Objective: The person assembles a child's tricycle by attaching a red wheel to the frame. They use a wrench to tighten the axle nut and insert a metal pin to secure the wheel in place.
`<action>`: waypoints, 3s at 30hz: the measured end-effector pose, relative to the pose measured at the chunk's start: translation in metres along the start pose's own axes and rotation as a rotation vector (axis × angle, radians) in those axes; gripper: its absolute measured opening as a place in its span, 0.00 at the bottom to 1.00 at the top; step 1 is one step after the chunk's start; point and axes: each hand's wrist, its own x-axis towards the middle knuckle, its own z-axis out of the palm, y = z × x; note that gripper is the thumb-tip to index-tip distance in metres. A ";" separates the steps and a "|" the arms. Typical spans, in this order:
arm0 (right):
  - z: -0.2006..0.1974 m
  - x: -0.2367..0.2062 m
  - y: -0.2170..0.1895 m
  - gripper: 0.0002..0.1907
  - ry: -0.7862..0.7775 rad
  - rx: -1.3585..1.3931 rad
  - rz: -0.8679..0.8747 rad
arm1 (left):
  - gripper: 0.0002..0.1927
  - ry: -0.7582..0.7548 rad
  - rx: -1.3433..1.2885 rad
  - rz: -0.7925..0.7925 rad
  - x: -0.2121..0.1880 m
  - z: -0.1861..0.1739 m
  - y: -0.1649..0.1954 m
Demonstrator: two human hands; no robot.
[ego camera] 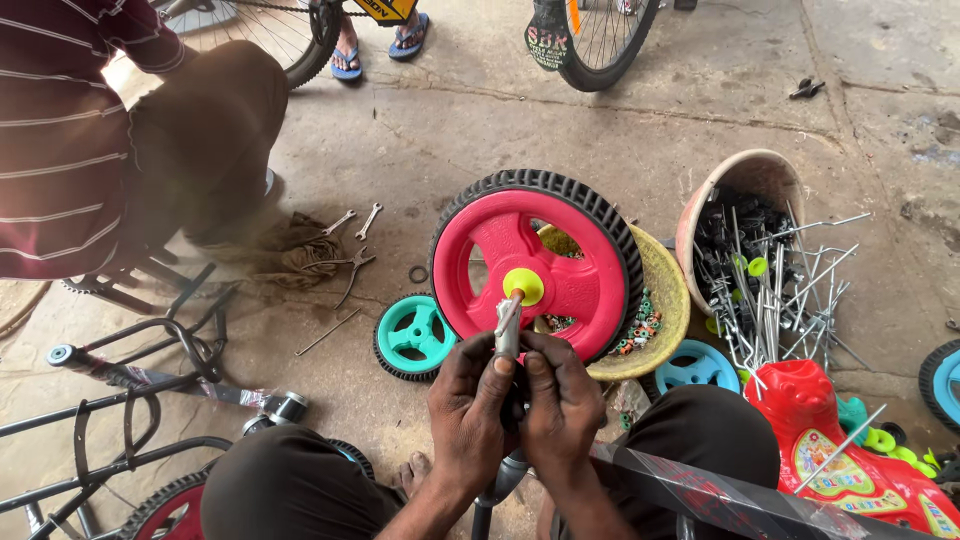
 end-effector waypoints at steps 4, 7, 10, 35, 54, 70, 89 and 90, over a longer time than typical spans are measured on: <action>0.001 0.002 0.000 0.11 0.052 0.154 0.202 | 0.14 -0.028 -0.090 0.013 -0.005 0.002 0.002; 0.007 0.003 0.001 0.11 0.080 0.085 0.198 | 0.13 -0.025 -0.084 0.089 -0.007 0.004 0.002; 0.008 0.001 -0.003 0.12 0.058 0.018 0.131 | 0.13 -0.005 -0.002 0.135 -0.010 0.004 0.002; -0.018 0.027 -0.043 0.06 -0.130 0.703 0.204 | 0.14 -0.218 -0.324 -0.003 -0.018 0.004 0.062; 0.094 0.108 -0.112 0.09 -0.679 1.133 0.367 | 0.15 0.305 0.595 0.918 -0.005 -0.005 0.159; 0.073 0.046 0.104 0.23 -0.574 0.920 0.948 | 0.16 0.341 0.770 0.760 0.032 -0.049 0.007; -0.016 0.051 0.183 0.18 -0.378 1.065 0.881 | 0.22 0.040 0.611 0.514 0.066 -0.016 -0.036; -0.016 0.051 0.184 0.18 -0.343 1.069 0.925 | 0.22 0.036 0.604 0.515 0.067 -0.017 -0.037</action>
